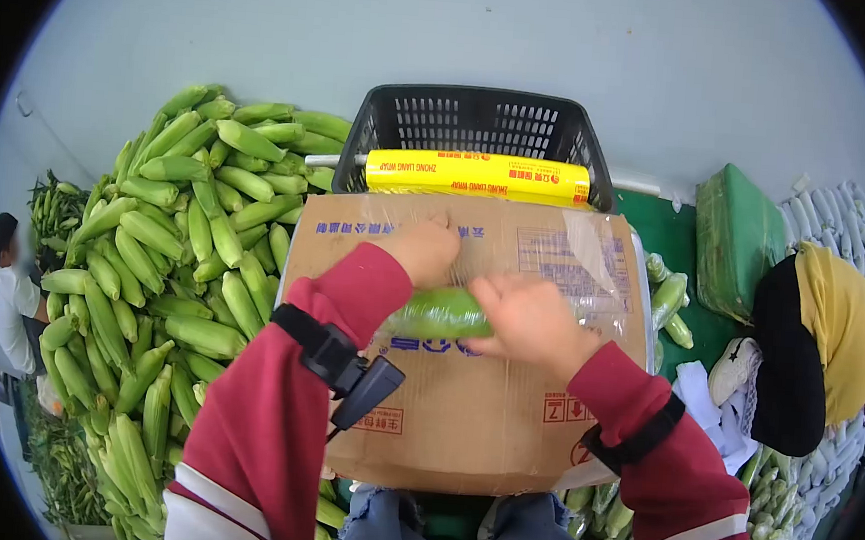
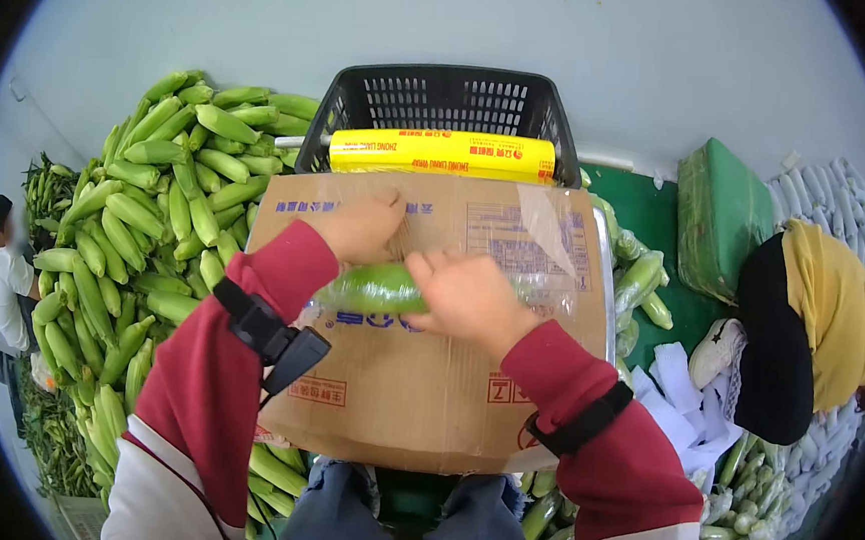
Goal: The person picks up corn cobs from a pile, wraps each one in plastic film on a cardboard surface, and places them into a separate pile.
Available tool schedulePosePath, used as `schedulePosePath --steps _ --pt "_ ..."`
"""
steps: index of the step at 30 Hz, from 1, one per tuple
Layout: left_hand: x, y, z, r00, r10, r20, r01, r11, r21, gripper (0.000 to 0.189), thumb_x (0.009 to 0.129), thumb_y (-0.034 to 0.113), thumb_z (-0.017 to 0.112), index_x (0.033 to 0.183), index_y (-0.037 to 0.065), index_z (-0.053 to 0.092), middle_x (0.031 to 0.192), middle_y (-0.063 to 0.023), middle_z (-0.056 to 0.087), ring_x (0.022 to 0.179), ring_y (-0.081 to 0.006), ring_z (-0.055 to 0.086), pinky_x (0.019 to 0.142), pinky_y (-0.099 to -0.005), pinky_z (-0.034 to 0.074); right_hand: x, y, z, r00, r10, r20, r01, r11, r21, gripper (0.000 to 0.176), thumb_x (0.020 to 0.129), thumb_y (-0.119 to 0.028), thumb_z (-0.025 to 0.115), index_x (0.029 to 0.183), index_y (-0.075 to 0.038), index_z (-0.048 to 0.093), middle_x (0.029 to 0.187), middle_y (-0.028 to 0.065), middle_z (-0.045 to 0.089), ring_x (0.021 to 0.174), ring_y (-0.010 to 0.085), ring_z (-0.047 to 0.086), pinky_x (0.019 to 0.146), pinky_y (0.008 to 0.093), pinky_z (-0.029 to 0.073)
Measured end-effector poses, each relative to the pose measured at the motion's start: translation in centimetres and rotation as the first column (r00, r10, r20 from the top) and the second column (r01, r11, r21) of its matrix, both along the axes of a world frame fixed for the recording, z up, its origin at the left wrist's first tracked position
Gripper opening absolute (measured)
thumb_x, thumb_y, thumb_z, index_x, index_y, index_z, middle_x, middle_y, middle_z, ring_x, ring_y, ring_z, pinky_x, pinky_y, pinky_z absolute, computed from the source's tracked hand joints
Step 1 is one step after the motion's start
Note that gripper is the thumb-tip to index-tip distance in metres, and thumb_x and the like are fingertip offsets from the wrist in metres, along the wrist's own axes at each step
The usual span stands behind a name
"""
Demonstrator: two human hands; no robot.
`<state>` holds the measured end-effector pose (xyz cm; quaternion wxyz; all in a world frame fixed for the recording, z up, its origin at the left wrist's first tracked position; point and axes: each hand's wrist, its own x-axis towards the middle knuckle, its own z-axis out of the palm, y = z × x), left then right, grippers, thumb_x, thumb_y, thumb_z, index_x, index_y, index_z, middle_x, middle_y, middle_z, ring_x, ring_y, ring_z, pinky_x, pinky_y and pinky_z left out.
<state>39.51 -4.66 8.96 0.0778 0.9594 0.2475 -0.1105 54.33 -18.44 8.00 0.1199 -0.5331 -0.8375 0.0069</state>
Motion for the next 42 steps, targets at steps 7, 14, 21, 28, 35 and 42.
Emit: schedulePosePath --steps 7,14,21,28,35,42 --pt "-1.0 -0.6 -0.3 0.999 0.044 -0.025 -0.046 0.995 -0.094 0.083 0.072 0.030 0.078 0.131 -0.015 0.041 0.136 -0.0334 0.041 0.122 -0.0425 0.048 0.101 -0.0396 0.044 -2.0 -9.0 4.1 0.978 0.160 -0.136 -0.190 0.951 -0.243 0.053 0.076 -0.048 0.070 0.100 -0.003 0.055 0.081 0.0136 0.063 0.071 0.0304 0.066 0.061 0.0390 0.054" --pt "-5.9 -6.1 -0.9 0.629 0.313 0.711 -0.075 0.935 -0.346 0.060 0.081 0.030 0.070 0.130 0.000 0.054 0.138 -0.0274 0.042 0.128 -0.0378 0.045 0.107 -0.0415 0.037 1.2 -20.6 0.9 0.868 -0.268 -0.418 -0.186 0.605 -0.774 0.059 0.085 -0.053 0.064 0.114 -0.002 0.058 0.092 0.0180 0.067 0.075 0.0288 0.068 0.066 0.0352 0.055" --pt "-2.7 -17.6 3.5 0.278 0.467 0.839 0.279 0.797 -0.536 0.058 0.088 0.025 0.061 0.142 0.018 0.043 0.142 -0.0252 0.036 0.120 -0.0411 0.051 0.095 -0.0460 0.047 -1.3 -16.6 4.0 -0.128 -0.970 -0.208 -0.863 0.212 -0.458 0.072 0.092 -0.056 0.052 0.137 -0.002 0.036 0.092 0.0198 0.061 0.064 0.0262 0.063 0.056 0.0334 0.054" --pt "-3.9 -14.9 5.4 0.007 0.956 0.293 0.489 0.252 -0.835 0.022 0.102 0.027 0.042 0.117 0.012 0.043 0.092 -0.0106 0.056 0.077 -0.0253 0.061 0.076 -0.0393 0.055 -3.2 -15.7 3.1 -0.089 -0.972 -0.217 -0.929 0.160 -0.334 0.073 0.095 -0.059 0.045 0.142 -0.005 0.031 0.086 0.0147 0.059 0.053 0.0187 0.057 0.043 0.0264 0.044" --pt "-9.9 -17.4 1.4 0.247 0.619 0.746 -0.001 0.770 -0.639 0.056 0.088 0.046 0.066 0.113 0.000 0.050 0.102 -0.0154 0.059 0.094 -0.0298 0.061 0.087 -0.0407 0.051 3.1 -16.3 5.4 -0.233 -0.616 -0.752 0.039 0.767 -0.641 0.045 0.103 -0.046 0.036 0.114 -0.007 0.057 0.086 0.0078 0.061 0.074 0.0142 0.062 0.062 0.0283 0.052" --pt "-6.7 -19.7 1.8 0.671 0.419 0.612 0.186 0.704 -0.686 0.105 0.076 0.048 0.079 0.150 0.001 0.021 0.130 -0.0189 0.050 0.107 -0.0257 0.058 0.088 -0.0353 0.051 2.0 -10.4 7.0 -0.766 0.080 -0.638 0.070 0.997 0.041 0.051 0.100 -0.053 0.039 0.117 -0.006 0.049 0.096 0.0143 0.061 0.096 0.0281 0.063 0.085 0.0433 0.054"
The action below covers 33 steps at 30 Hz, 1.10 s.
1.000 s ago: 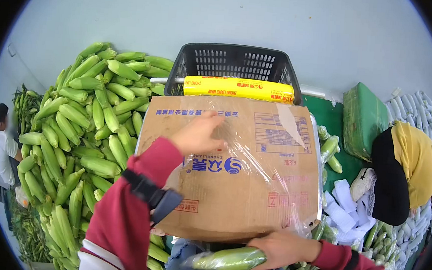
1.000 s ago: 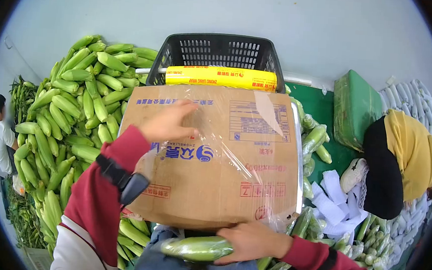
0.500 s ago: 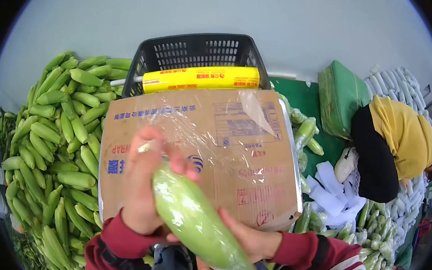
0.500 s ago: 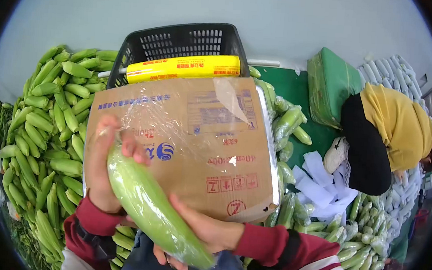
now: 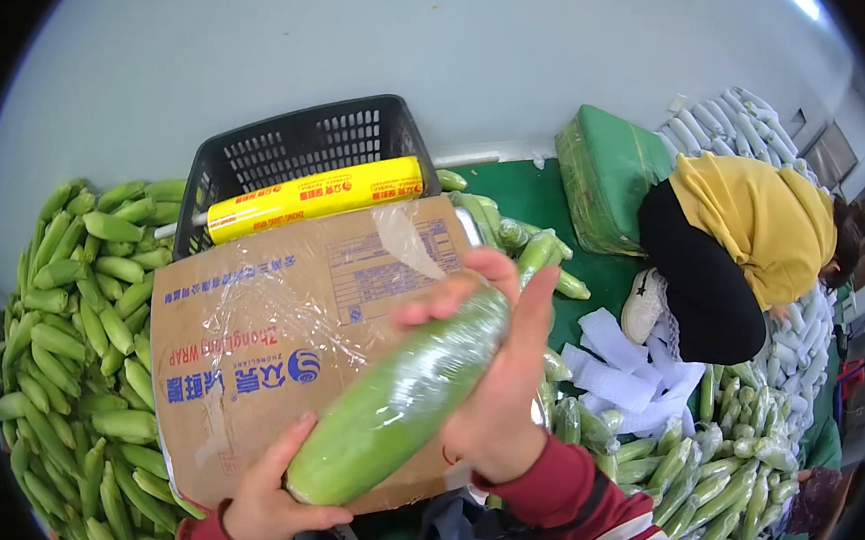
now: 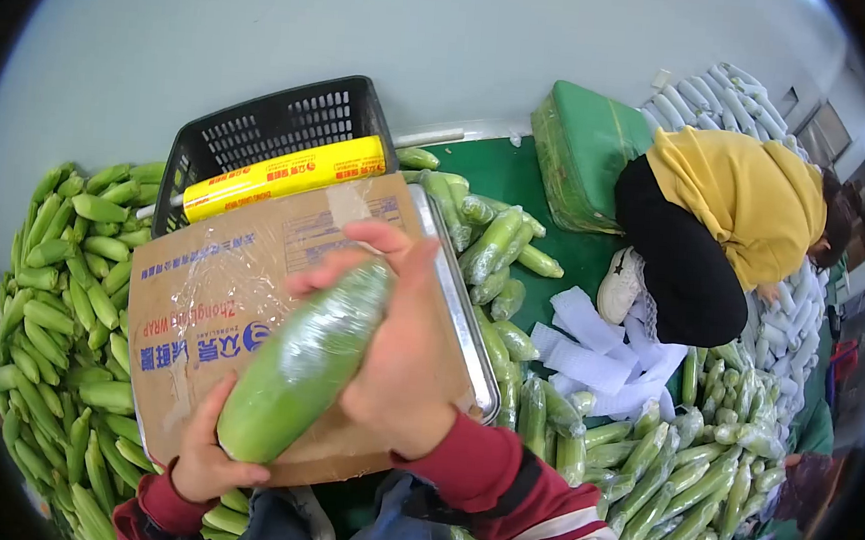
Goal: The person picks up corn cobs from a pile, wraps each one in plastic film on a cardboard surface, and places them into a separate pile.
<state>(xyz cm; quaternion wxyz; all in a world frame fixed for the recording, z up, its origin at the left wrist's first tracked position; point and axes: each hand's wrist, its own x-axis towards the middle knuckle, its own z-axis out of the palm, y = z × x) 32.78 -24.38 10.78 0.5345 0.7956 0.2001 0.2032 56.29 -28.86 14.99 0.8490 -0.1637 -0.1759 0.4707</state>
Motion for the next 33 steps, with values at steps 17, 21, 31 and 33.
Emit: schedulePosePath --steps 17,21,31,33 --pt "0.1 3.7 1.4 0.945 0.037 -0.325 0.093 0.922 0.377 0.054 0.087 0.021 0.069 0.132 0.000 0.049 0.135 -0.0232 0.044 0.120 -0.0391 0.050 0.099 -0.0405 0.045 23.0 7.9 -12.8 0.774 -0.011 0.634 0.490 0.644 -0.588 0.079 0.089 -0.016 0.067 0.150 0.002 0.019 0.129 0.0154 0.053 0.107 0.0237 0.056 0.089 0.0344 0.047" --pt "-2.9 5.1 -0.9 0.924 0.205 -0.323 -0.044 0.896 0.442 0.055 0.083 0.013 0.069 0.133 0.001 0.050 0.138 -0.0224 0.043 0.126 -0.0388 0.046 0.105 -0.0410 0.038 23.7 8.7 -13.3 0.641 0.095 0.762 0.562 0.618 -0.550 0.053 0.091 -0.016 0.063 0.137 0.006 0.046 0.126 0.0156 0.057 0.115 0.0212 0.053 0.099 0.0337 0.041" --pt "-4.2 12.1 -3.6 0.837 0.499 -0.222 -0.168 0.622 0.765 0.033 0.077 0.010 0.072 0.110 0.008 0.067 0.112 -0.0109 0.062 0.101 -0.0338 0.056 0.088 -0.0409 0.045 7.9 0.1 -10.0 -0.543 0.200 0.816 0.190 0.975 -0.112 0.048 0.086 -0.026 0.069 0.128 -0.008 0.056 0.134 0.0130 0.053 0.130 0.0335 0.046 0.106 0.0418 0.039" --pt "-3.7 13.1 -4.0 0.844 0.511 -0.161 -0.251 0.643 0.724 0.022 0.078 0.008 0.070 0.099 0.009 0.069 0.103 -0.0084 0.063 0.096 -0.0319 0.056 0.084 -0.0402 0.045 8.0 -0.3 -10.2 -0.488 0.213 0.846 0.212 0.970 -0.121 0.051 0.084 -0.028 0.071 0.128 -0.007 0.055 0.135 0.0147 0.051 0.131 0.0352 0.044 0.107 0.0434 0.038"
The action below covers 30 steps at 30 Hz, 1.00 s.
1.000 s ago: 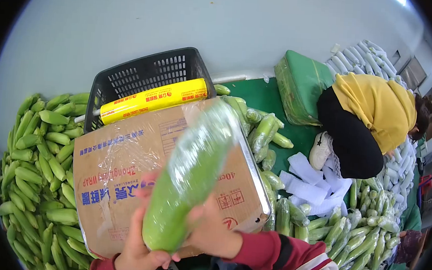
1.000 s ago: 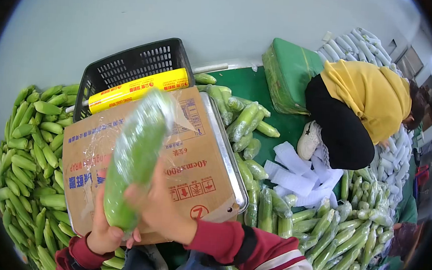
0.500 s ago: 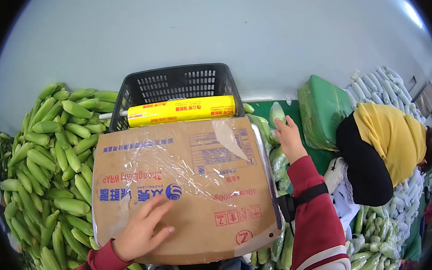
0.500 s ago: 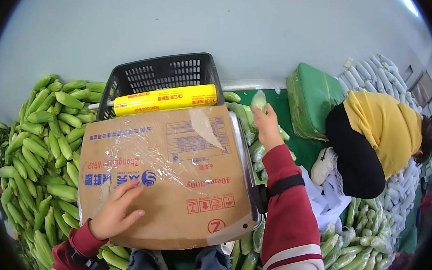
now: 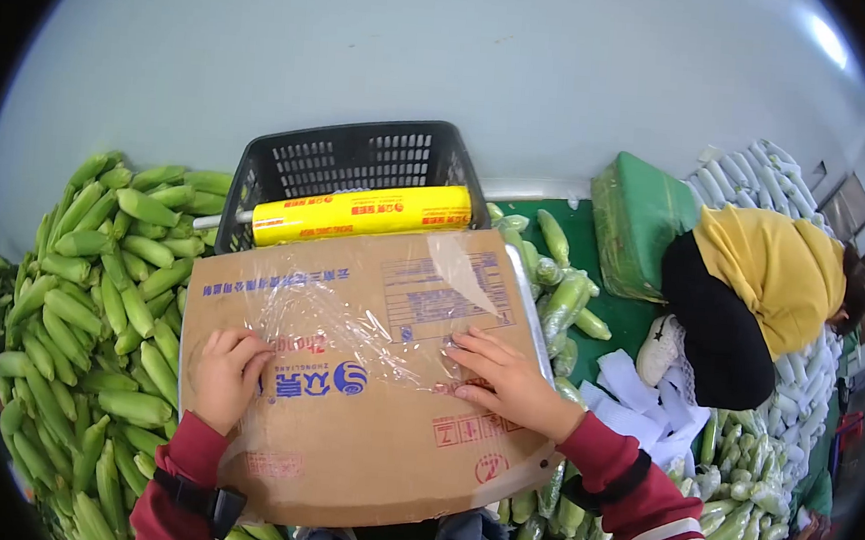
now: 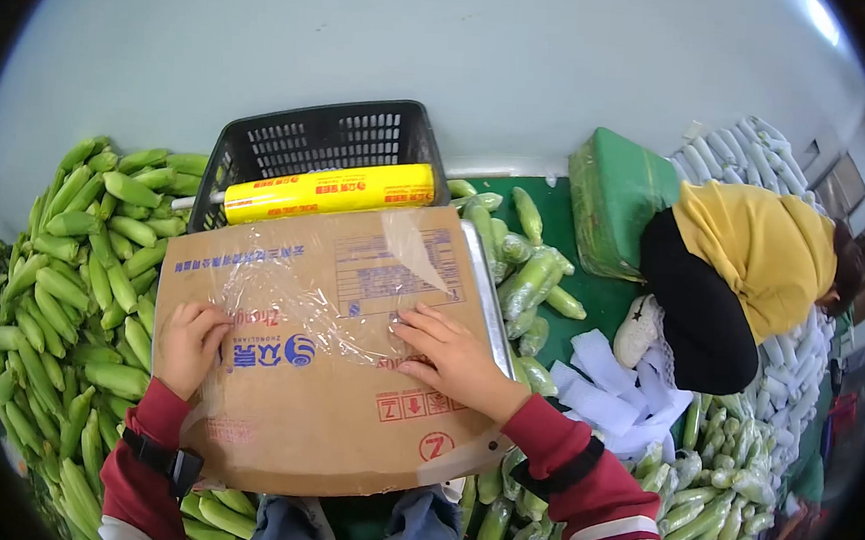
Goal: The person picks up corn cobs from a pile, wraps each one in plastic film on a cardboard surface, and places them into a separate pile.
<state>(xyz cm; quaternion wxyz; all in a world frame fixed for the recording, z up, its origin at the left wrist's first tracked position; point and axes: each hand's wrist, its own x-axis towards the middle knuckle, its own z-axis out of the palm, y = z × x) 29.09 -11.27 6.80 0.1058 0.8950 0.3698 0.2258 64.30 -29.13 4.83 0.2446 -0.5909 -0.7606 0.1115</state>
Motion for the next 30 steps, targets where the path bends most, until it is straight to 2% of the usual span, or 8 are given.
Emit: schedulePosePath --steps 3,6,9,12,13,20,25,30 --pt "-0.9 -0.3 0.4 0.999 0.006 -0.053 -0.011 0.996 -0.088 0.037 0.078 0.007 0.070 0.115 0.008 0.064 0.121 -0.0144 0.056 0.108 -0.0348 0.054 0.093 -0.0412 0.043 2.5 -2.5 -0.4 0.919 -0.346 -0.188 0.365 0.927 0.083 0.048 0.085 -0.025 0.070 0.127 -0.006 0.056 0.135 0.0180 0.050 0.128 0.0369 0.045 0.107 0.0435 0.036" --pt "-2.6 -4.0 0.7 0.997 0.012 -0.075 -0.020 0.995 -0.094 0.058 0.077 0.008 0.070 0.132 0.006 0.051 0.141 -0.0237 0.039 0.125 -0.0416 0.044 0.105 -0.0450 0.037 10.0 -5.7 -6.0 0.654 -0.724 -0.220 0.741 0.672 -0.008 0.065 0.086 -0.031 0.070 0.141 -0.008 0.044 0.143 0.0206 0.042 0.134 0.0373 0.038 0.109 0.0427 0.032" --pt "-4.6 -7.5 0.7 0.978 -0.029 -0.204 -0.003 0.988 -0.158 0.070 0.073 0.010 0.071 0.138 0.003 0.046 0.147 -0.0304 0.029 0.132 -0.0486 0.034 0.110 -0.0508 0.030 13.9 -6.3 -8.4 0.114 -0.761 -0.638 0.556 0.581 -0.594 0.091 0.085 -0.043 0.071 0.153 -0.011 0.019 0.152 0.0200 0.032 0.139 0.0352 0.031 0.111 0.0429 0.027" --pt "-4.7 -9.9 0.7 0.931 -0.089 -0.355 0.050 0.992 -0.118 0.070 0.074 0.017 0.068 0.138 0.003 0.045 0.147 -0.0308 0.030 0.135 -0.0498 0.031 0.112 -0.0560 0.023 17.6 -4.2 -12.4 -0.017 -0.761 -0.648 0.353 0.602 -0.716 0.106 0.086 -0.056 0.064 0.155 -0.010 -0.003 0.159 0.0168 0.015 0.146 0.0275 0.017 0.116 0.0395 0.016" --pt "-4.7 -10.1 0.7 0.921 -0.085 -0.381 0.047 0.993 -0.108 0.067 0.076 0.022 0.066 0.137 0.004 0.045 0.147 -0.0313 0.030 0.135 -0.0508 0.030 0.111 -0.0578 0.022 18.3 -3.0 -14.0 -0.072 -0.748 -0.660 0.346 0.602 -0.720 0.104 0.086 -0.049 0.067 0.155 -0.012 -0.002 0.156 0.0172 0.022 0.144 0.0285 0.021 0.115 0.0407 0.019" --pt "-3.1 -9.4 1.0 0.888 -0.082 -0.452 0.087 0.996 -0.011 0.059 0.086 0.030 0.060 0.139 0.007 0.049 0.147 -0.0273 0.036 0.135 -0.0474 0.033 0.111 -0.0579 0.024 21.8 2.4 -16.2 -0.081 -0.541 -0.837 0.430 0.739 -0.519 0.086 0.081 -0.024 0.072 0.150 -0.010 0.022 0.137 0.0125 0.046 0.126 0.0252 0.044 0.105 0.0370 0.034" --pt "-3.3 -9.0 0.3 0.882 -0.107 -0.458 0.109 0.994 -0.023 0.059 0.087 0.031 0.058 0.140 0.006 0.047 0.148 -0.0291 0.033 0.136 -0.0492 0.030 0.111 -0.0602 0.022 25.5 10.1 -18.2 0.129 -0.466 -0.876 0.622 0.726 -0.294 0.083 0.076 -0.014 0.069 0.148 -0.005 0.028 0.130 0.0139 0.052 0.117 0.0235 0.052 0.099 0.0354 0.042" --pt "-3.8 -8.8 -0.3 0.878 -0.120 -0.463 0.119 0.992 -0.031 0.058 0.089 0.033 0.055 0.139 0.004 0.047 0.147 -0.0311 0.032 0.136 -0.0494 0.031 0.111 -0.0605 0.023 29.4 18.6 -14.7 0.047 -0.637 -0.769 0.474 0.692 -0.544 0.066 0.081 -0.016 0.068 0.139 -0.003 0.039 0.116 0.0095 0.058 0.105 0.0201 0.056 0.079 0.0346 0.048"
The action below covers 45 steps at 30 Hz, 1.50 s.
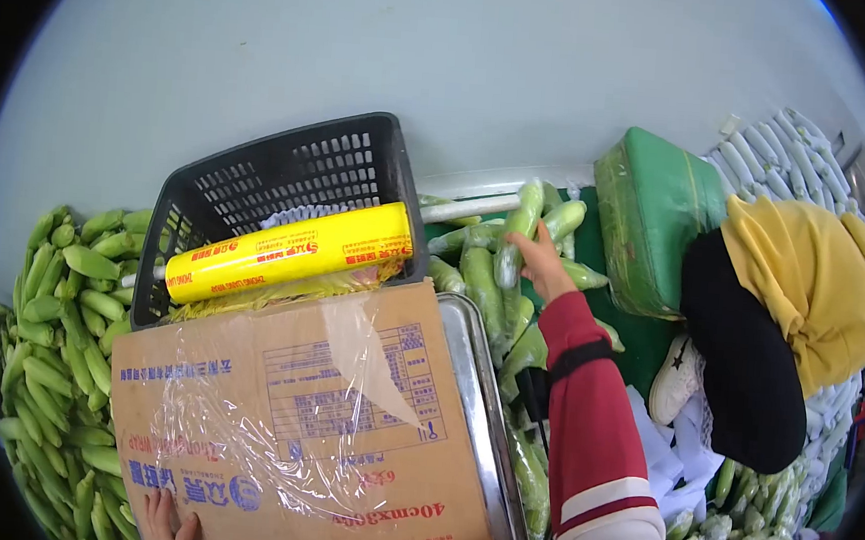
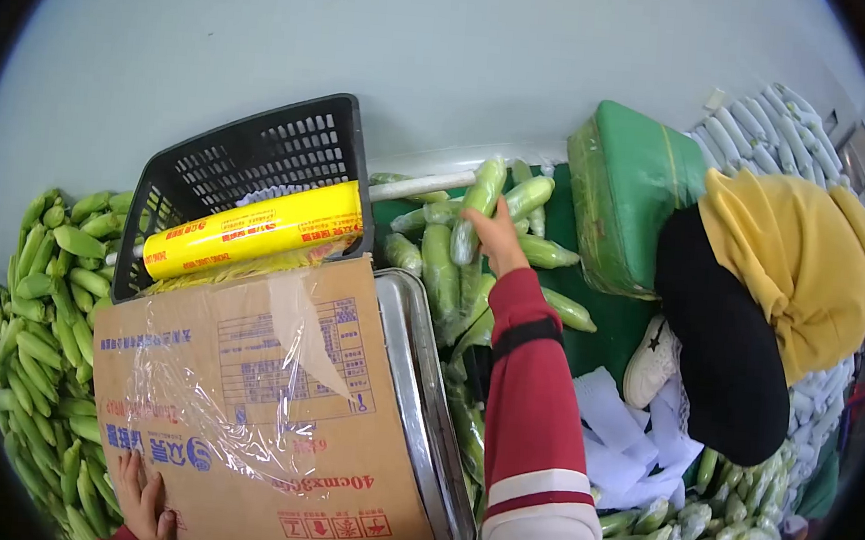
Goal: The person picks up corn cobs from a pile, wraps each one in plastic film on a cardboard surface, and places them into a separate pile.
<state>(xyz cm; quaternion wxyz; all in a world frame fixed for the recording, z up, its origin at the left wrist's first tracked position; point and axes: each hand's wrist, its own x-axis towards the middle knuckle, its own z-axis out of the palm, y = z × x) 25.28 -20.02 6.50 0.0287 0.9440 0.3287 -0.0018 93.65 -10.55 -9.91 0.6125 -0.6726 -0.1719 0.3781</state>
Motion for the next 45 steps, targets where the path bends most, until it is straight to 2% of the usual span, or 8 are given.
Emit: schedulePosePath --steps 12,15,23,30,34,37,41,45 --pt "0.6 0.0 0.4 1.000 0.020 -0.020 -0.020 1.000 0.008 0.058 0.090 0.035 0.053 0.139 0.004 0.047 0.148 -0.0302 0.033 0.135 -0.0488 0.032 0.110 -0.0609 0.024 2.2 -2.0 -3.0 0.833 0.233 0.502 -0.240 0.969 -0.051 0.048 0.090 -0.029 0.063 0.123 0.006 0.059 0.120 0.0174 0.065 0.112 0.0245 0.060 0.098 0.0343 0.044" --pt "0.7 -0.2 0.4 1.000 0.011 -0.018 -0.010 0.999 0.034 0.058 0.090 0.035 0.053 0.139 0.005 0.046 0.147 -0.0292 0.034 0.134 -0.0489 0.033 0.110 -0.0611 0.024 -3.9 -7.4 -1.0 0.790 0.488 0.370 -0.338 0.851 -0.402 0.105 0.074 -0.066 0.067 0.150 -0.005 0.027 0.148 0.0401 0.017 0.139 0.0491 0.024 0.115 0.0477 0.024" --pt "0.7 -0.4 0.5 0.999 0.000 -0.037 0.003 0.996 0.092 0.057 0.089 0.035 0.054 0.137 0.006 0.048 0.146 -0.0287 0.035 0.133 -0.0487 0.034 0.109 -0.0616 0.025 -7.5 -6.7 -3.2 0.701 0.407 0.585 -0.060 0.851 -0.521 0.098 0.066 -0.033 0.083 0.148 -0.018 0.031 0.146 0.0341 0.024 0.127 0.0540 0.036 0.108 0.0516 0.033" --pt "-1.2 -1.1 -0.5 0.989 0.139 -0.053 -0.143 0.986 -0.089 0.055 0.090 0.039 0.045 0.132 0.003 0.046 0.147 -0.0348 0.028 0.135 -0.0556 0.026 0.109 -0.0652 0.017 1.9 -6.7 -3.2 -0.285 0.537 0.794 0.133 0.842 -0.522 0.084 0.078 -0.004 0.067 0.147 -0.036 0.033 0.149 0.0068 0.039 0.128 0.0478 0.042 0.103 0.0463 0.045" --pt "0.1 -0.3 -0.1 0.997 0.066 -0.034 -0.066 0.998 -0.006 0.056 0.089 0.033 0.052 0.137 0.003 0.046 0.146 -0.0319 0.032 0.133 -0.0517 0.032 0.109 -0.0621 0.023 5.0 -6.6 -1.5 0.286 0.756 0.588 -0.168 0.644 -0.746 0.065 0.090 -0.022 0.064 0.148 -0.026 0.033 0.147 0.0201 0.038 0.123 0.0434 0.048 0.103 0.0462 0.043" --pt "0.6 -0.1 0.1 1.000 0.008 -0.023 -0.007 0.999 0.038 0.058 0.088 0.030 0.055 0.139 0.003 0.046 0.146 -0.0316 0.034 0.132 -0.0507 0.034 0.108 -0.0608 0.026 2.9 -9.0 -2.2 0.196 0.714 0.672 -0.252 0.700 -0.669 0.054 0.094 -0.024 0.056 0.145 -0.020 0.038 0.146 0.0237 0.038 0.124 0.0428 0.048 0.104 0.0423 0.042" --pt "0.1 -0.4 0.0 0.999 0.009 -0.030 -0.008 0.999 0.032 0.058 0.088 0.029 0.056 0.140 0.004 0.045 0.145 -0.0318 0.034 0.132 -0.0512 0.035 0.108 -0.0606 0.026 -5.0 -17.6 1.1 0.520 0.645 0.559 -0.362 0.760 -0.540 0.074 0.086 -0.054 0.062 0.147 -0.019 0.039 0.148 0.0343 0.027 0.136 0.0494 0.032 0.109 0.0521 0.034" --pt "0.9 -0.5 0.4 1.000 -0.005 -0.006 0.006 0.999 0.046 0.059 0.089 0.030 0.055 0.141 0.004 0.045 0.146 -0.0310 0.034 0.132 -0.0502 0.035 0.109 -0.0601 0.025 -12.1 -22.3 0.5 0.361 0.762 0.538 -0.359 0.646 -0.674 0.082 0.081 -0.062 0.064 0.150 -0.030 0.030 0.154 0.0286 0.015 0.139 0.0547 0.020 0.106 0.0646 0.029"
